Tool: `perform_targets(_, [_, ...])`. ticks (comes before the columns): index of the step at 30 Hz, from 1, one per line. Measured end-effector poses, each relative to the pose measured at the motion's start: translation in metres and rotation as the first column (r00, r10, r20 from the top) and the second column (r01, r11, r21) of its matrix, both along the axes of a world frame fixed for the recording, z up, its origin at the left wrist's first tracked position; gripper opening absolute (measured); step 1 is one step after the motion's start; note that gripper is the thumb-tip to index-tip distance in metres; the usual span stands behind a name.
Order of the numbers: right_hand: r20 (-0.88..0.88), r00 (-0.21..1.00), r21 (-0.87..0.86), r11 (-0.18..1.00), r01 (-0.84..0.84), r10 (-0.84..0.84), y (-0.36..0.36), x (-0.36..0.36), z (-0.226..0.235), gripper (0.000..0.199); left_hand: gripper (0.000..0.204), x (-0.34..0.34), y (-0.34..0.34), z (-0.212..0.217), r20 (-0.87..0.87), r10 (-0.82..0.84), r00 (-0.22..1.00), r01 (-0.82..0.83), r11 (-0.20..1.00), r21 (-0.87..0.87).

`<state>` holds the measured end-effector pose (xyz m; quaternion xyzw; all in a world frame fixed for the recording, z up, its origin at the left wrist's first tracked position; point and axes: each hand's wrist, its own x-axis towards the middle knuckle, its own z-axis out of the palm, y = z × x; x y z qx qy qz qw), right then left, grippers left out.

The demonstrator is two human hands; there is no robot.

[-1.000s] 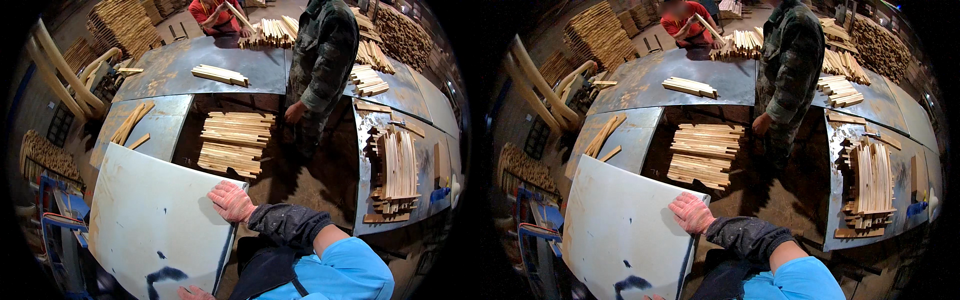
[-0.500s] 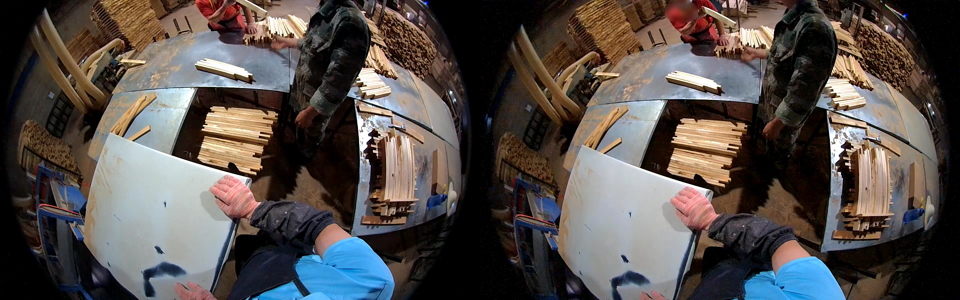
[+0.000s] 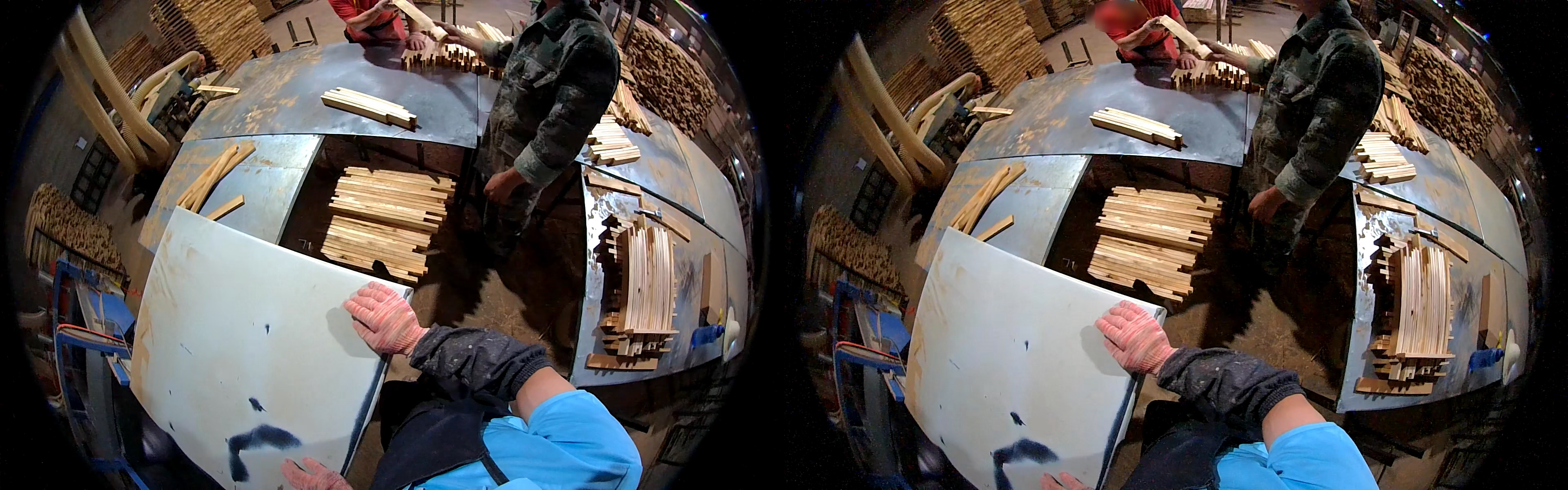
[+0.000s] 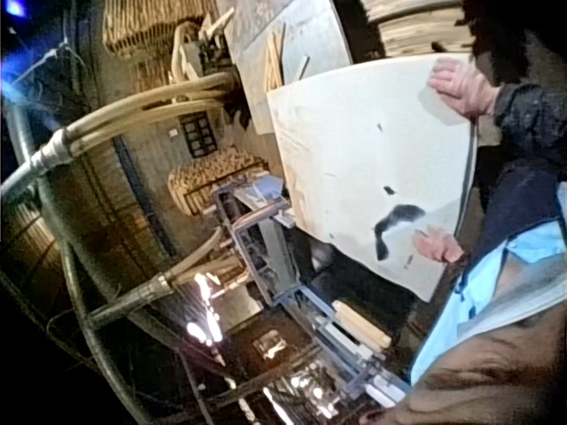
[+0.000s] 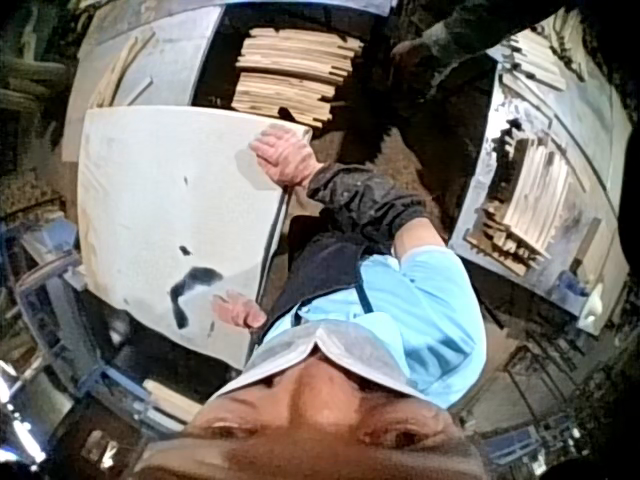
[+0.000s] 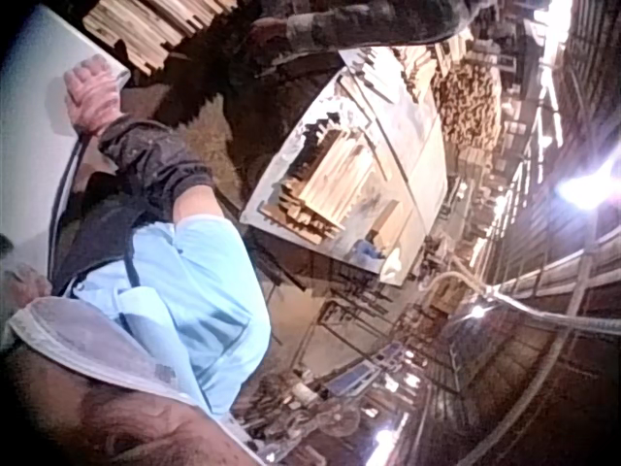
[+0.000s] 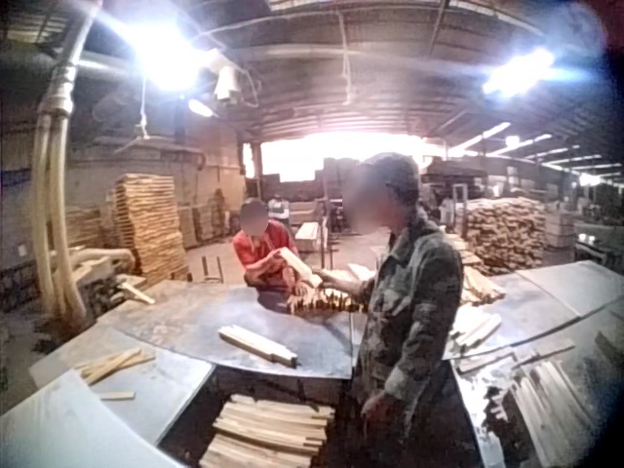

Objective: The person sorts and stacks small wooden slats on a metal workbench in a workshop. They pick up bundles of wood, align them, and occasionally measure individual pieces with a digital caliper before placing them into organized stacks.

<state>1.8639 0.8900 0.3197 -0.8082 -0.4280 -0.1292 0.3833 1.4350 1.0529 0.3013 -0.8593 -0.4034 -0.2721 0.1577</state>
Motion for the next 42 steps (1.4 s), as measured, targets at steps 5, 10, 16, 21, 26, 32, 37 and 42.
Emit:
perform_targets(5, [0.006, 1.0, 0.018, 1.0, 0.002, -0.002, 0.0, 0.0, 0.001, 0.039, 0.049, -0.001, 0.002, 0.0, 0.001, -0.006, 1.0, 0.006, 1.0, 0.012])
perform_targets(10, [0.004, 1.0, 0.034, 0.999, -0.002, 0.002, 0.0, 0.0, 0.001, 0.039, 0.053, 0.001, 0.002, 0.0, 0.002, -0.01, 1.0, 0.01, 1.0, 0.028])
perform_targets(16, [0.0, 1.0, 0.032, 0.999, -0.011, 0.011, -0.001, 0.001, 0.002, 0.039, 0.057, 0.002, 0.003, -0.002, 0.017, -0.009, 1.0, 0.008, 0.998, 0.055])
perform_targets(21, [0.001, 1.0, 0.015, 1.0, -0.011, 0.011, -0.001, 0.0, 0.005, 0.039, 0.061, 0.003, 0.008, -0.007, 0.049, -0.003, 0.999, -0.003, 0.993, 0.119])
perform_targets(26, [0.022, 1.0, 0.03, 1.0, -0.004, 0.003, -0.001, 0.001, 0.005, 0.04, 0.056, 0.003, 0.003, -0.003, 0.033, 0.003, 0.999, -0.006, 0.996, 0.083])
perform_targets(32, [0.002, 1.0, 0.017, 1.0, -0.009, 0.009, 0.0, 0.0, 0.005, 0.039, 0.044, 0.002, -0.004, 0.008, 0.006, 0.006, 1.0, -0.006, 1.0, -0.001])
perform_targets(37, [0.004, 1.0, 0.007, 1.0, -0.01, 0.01, 0.001, 0.0, 0.004, 0.039, 0.037, 0.004, -0.004, 0.012, 0.0, -0.003, 1.0, 0.003, 0.999, -0.035])
perform_targets(42, [0.024, 1.0, 0.009, 1.0, 0.001, -0.001, 0.002, 0.001, 0.002, 0.038, 0.034, 0.016, -0.008, 0.026, 0.02, 0.0, 1.0, 0.002, 0.991, -0.133])
